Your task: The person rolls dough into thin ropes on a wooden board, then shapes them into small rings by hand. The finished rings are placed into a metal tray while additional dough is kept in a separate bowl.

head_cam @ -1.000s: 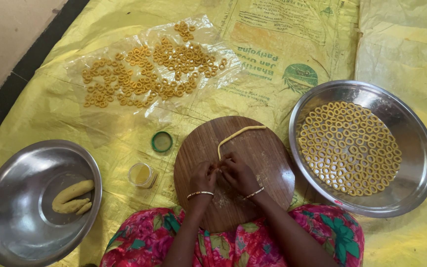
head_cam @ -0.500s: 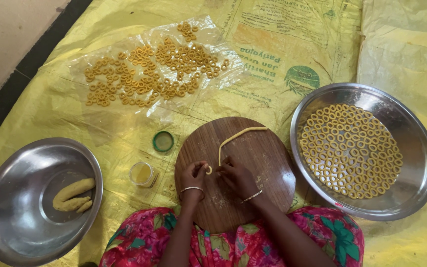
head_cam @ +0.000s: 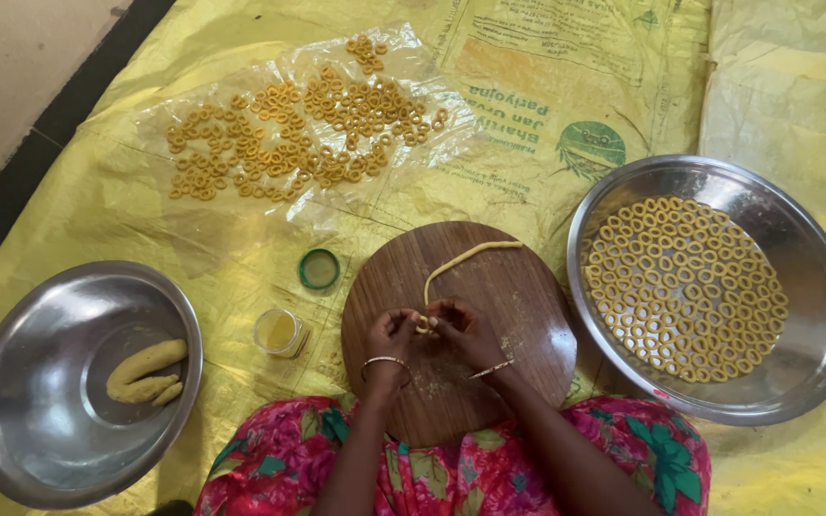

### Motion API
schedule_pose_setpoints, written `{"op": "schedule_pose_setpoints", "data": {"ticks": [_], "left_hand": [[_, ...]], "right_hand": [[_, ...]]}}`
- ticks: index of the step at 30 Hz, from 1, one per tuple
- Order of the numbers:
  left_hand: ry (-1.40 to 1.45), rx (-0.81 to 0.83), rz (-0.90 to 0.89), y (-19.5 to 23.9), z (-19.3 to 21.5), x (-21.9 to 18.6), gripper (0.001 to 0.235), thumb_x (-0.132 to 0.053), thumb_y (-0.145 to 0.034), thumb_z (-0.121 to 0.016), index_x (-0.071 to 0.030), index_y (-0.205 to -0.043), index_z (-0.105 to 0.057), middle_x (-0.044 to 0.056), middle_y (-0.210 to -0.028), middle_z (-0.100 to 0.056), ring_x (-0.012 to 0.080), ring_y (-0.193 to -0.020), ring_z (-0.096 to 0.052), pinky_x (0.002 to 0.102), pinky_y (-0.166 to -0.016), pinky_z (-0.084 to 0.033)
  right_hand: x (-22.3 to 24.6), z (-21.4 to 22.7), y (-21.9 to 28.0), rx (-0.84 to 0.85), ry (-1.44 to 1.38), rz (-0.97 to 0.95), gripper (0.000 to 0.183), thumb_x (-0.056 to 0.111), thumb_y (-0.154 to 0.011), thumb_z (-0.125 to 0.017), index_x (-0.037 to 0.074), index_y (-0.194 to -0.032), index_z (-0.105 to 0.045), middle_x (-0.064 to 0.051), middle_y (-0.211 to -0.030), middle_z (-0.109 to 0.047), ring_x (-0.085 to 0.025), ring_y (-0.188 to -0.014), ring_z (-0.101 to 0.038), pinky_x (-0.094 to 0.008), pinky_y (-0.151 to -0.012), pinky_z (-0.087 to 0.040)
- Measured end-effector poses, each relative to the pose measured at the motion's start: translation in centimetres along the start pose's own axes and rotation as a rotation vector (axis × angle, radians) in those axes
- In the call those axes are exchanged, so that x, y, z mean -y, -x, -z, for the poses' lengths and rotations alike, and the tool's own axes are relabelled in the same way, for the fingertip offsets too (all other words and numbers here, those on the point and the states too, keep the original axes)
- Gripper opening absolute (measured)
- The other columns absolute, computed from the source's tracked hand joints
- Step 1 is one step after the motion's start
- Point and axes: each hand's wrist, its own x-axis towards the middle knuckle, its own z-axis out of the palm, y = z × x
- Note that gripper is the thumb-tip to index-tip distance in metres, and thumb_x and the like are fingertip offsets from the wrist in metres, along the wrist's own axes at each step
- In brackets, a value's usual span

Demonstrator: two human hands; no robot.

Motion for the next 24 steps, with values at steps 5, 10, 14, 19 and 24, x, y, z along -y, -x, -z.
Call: {"op": "schedule_pose_setpoints", "data": {"ticks": [5, 10, 14, 19, 24], "left_hand": [[-0.004, 0.040, 0.034, 0.2, -0.3, -0.3, 0.018, -0.014, -0.096, -0.071, 0.002, -0.103, -0.073, 0.008, -0.094, -0.075, 0.0140, -0.082, -0.070, 0.028, -0.074, -0.059], [-0.011, 0.077, 0.076, 0.5, -0.5, -1.5, 0.016, -0.009, -0.093, -0.074, 0.002, -0.104, -0.071, 0.008, -0.095, -0.075, 0.0140, -0.085, -0.071, 0.028, -0.075, -0.060], [-0.112, 0.101, 0.091, 0.9, -0.7, -2.6, 0.016, -0.010, -0.093, -0.073, 0.002, -0.104, -0.073, 0.008, -0.096, -0.075, 0.0138, -0.085, -0.071, 0.028, -0.075, -0.060], [-0.150, 0.133, 0.099, 1.4, -0.6, -3.6, 0.017, -0.012, -0.095, -0.073, 0.002, -0.105, -0.074, 0.009, -0.098, -0.076, 0.0137, -0.088, -0.072, 0.027, -0.081, -0.060], [0.005, 0.155, 0.104, 1.0, -0.4, -3.9, 0.022, -0.010, -0.092, -0.075, 0.002, -0.109, -0.072, 0.009, -0.099, -0.076, 0.0165, -0.088, -0.073, 0.031, -0.081, -0.061]], "right_hand": [[-0.9, 0.5, -0.3, -0.023, 0.009, 0.026, 0.020, 0.003, -0.095, -0.069, 0.000, -0.115, -0.069, -0.004, -0.105, -0.073, -0.013, -0.097, -0.070, -0.029, -0.085, -0.058], [-0.7, 0.7, -0.2, -0.030, -0.028, 0.012, 0.022, 0.003, -0.094, -0.069, 0.000, -0.116, -0.069, -0.004, -0.104, -0.073, -0.011, -0.097, -0.070, -0.027, -0.086, -0.057], [-0.4, 0.5, -0.2, -0.031, -0.038, -0.008, 0.022, 0.004, -0.095, -0.070, 0.000, -0.117, -0.069, -0.004, -0.103, -0.072, -0.011, -0.095, -0.069, -0.027, -0.084, -0.057], [0.2, 0.5, -0.2, -0.025, -0.053, -0.030, 0.024, 0.006, -0.094, -0.071, 0.000, -0.117, -0.069, -0.004, -0.103, -0.073, -0.011, -0.094, -0.070, -0.027, -0.084, -0.058], [0.8, 0.4, -0.1, -0.014, -0.119, -0.097, 0.024, 0.008, -0.095, -0.069, 0.001, -0.118, -0.068, -0.005, -0.103, -0.073, -0.012, -0.092, -0.071, -0.028, -0.082, -0.059]]}}
